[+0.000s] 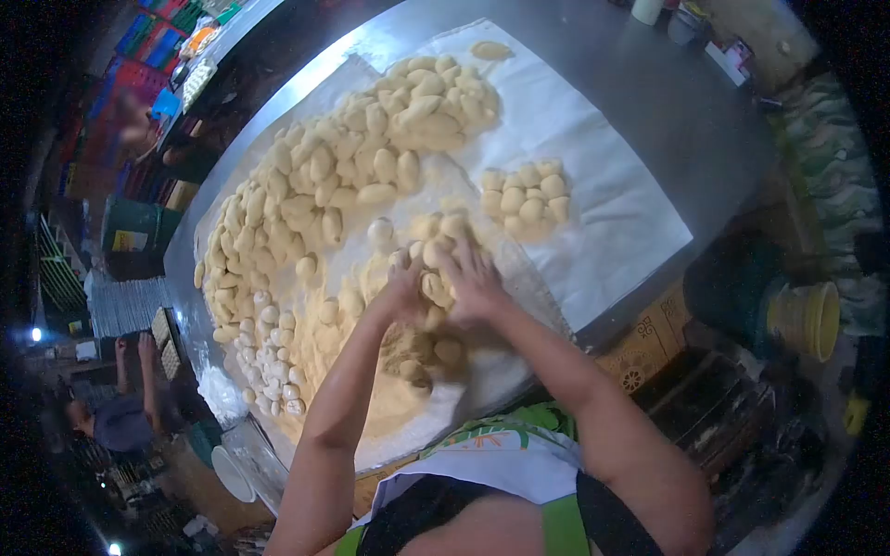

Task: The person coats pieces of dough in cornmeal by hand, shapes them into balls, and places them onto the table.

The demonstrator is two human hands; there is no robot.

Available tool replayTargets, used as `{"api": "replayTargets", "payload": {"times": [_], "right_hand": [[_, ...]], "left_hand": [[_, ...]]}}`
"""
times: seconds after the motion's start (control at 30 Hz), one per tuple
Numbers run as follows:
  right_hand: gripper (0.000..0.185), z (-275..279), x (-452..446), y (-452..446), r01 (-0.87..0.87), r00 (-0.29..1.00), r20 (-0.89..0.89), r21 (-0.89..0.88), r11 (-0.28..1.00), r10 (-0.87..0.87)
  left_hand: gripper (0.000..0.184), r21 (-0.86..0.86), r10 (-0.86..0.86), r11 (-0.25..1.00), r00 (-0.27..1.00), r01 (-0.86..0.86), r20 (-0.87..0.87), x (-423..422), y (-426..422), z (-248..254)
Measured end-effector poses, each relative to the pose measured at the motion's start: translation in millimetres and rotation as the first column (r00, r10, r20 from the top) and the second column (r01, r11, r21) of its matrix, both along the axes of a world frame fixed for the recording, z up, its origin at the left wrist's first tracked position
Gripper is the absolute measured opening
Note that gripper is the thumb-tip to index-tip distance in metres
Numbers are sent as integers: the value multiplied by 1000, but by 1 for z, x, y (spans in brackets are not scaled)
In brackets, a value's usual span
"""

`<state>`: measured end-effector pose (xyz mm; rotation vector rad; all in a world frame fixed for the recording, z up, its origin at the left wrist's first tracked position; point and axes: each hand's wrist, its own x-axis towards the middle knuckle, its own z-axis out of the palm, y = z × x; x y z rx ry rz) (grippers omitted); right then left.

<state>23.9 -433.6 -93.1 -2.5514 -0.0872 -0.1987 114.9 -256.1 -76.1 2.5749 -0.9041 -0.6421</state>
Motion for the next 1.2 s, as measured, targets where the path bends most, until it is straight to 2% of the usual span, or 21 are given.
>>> {"api": "replayTargets", "payload": {"times": [0.07, 0.13, 0.17, 0.27, 0.33, 0.37, 0.4, 0.43, 0.47, 0.57, 0.67, 0.7, 0.77, 0.8, 0.87, 0.9, 1.0, 1.03, 1.1, 1.17, 1.2], "right_hand": [[120, 8, 16, -7, 4, 998, -64, 60, 998, 0], [114, -2, 31, -15, -11, 998, -50, 291, 957, 27], [112, 1, 35, -18, -21, 999, -37, 400, 916, 40], [99, 30, 10, -47, 97, 994, 22, 349, 932, -111], [93, 25, -8, -67, 157, 982, 46, 325, 933, -181], [84, 12, -16, -77, 179, 918, 274, 358, 916, -286], [76, 6, -23, -88, 190, 792, 479, 395, 899, -378], [76, 0, -31, -101, 192, 793, 476, 394, 899, -379], [76, -3, -37, -115, 254, 779, 463, 382, 888, -422], [77, 7, -45, -134, 378, 737, 445, 353, 856, -509], [80, 31, -56, -131, 483, 857, 224, -36, 875, -464], [80, 31, -58, -132, 486, 856, 224, -37, 873, -466], [77, 31, -59, -143, 460, 870, 221, -39, 887, -442], [75, 30, -62, -151, 451, 875, 216, -43, 891, -433], [74, 17, -55, -204, 518, 765, 462, -27, 855, -449], [71, 8, -51, -236, 650, 698, 432, -47, 758, -572], [67, 3, -23, -319, 909, 416, 310, -175, 379, -855], [62, -15, -17, -353, 906, 410, 290, -240, 349, -865], [57, -48, -24, -413, 893, 409, 250, -310, 328, -878], [45, -62, -30, -453, 767, 501, -97, -411, 493, -860], [45, -54, -31, -449, 759, 511, -102, -412, 504, -853]], "left_hand": [[103, -26, -30, 999, 997, 28, -66, 15, -10, -5], [81, -90, -69, 994, 983, 54, -173, 42, -24, 1], [81, -88, -75, 994, 983, 61, -165, 48, -33, 6], [59, -242, -263, 942, 960, 235, -92, 48, -77, 23], [62, -310, -275, 920, 959, 240, -74, 28, -115, 63], [62, -312, -277, 919, 958, 242, -74, 19, -133, 72], [65, -444, -271, 871, 960, 211, -76, 9, -149, 76], [68, -567, -264, 805, 961, 174, -80, 3, -157, 79], [68, -567, -265, 805, 961, 173, -83, 1, -158, 80], [78, -519, -259, 839, 959, 164, -115, -3, -159, 83], [85, -375, -216, 910, 974, 178, -62, -9, -128, 61], [89, -299, -198, 937, 980, 180, -31, -13, -113, 55], [95, 111, -287, 951, 957, 288, -33, -28, -81, 53], [91, 159, -280, 945, 958, 286, -59, -39, -67, 53], [86, 244, -334, 907, 939, 343, -77, -56, -43, 49], [84, 285, -397, 872, 915, 399, -68, -63, -32, 47], [79, 77, -294, 949, 948, 305, -125, -84, -8, 46], [79, 64, -301, 949, 946, 309, -120, -87, -8, 41], [78, 103, -301, 947, 953, 303, -30, -98, 3, 28], [77, 126, -286, 951, 958, 284, 2, -106, 6, 25], [75, 117, -254, 960, 967, 255, -24, -106, 4, 27]]}}
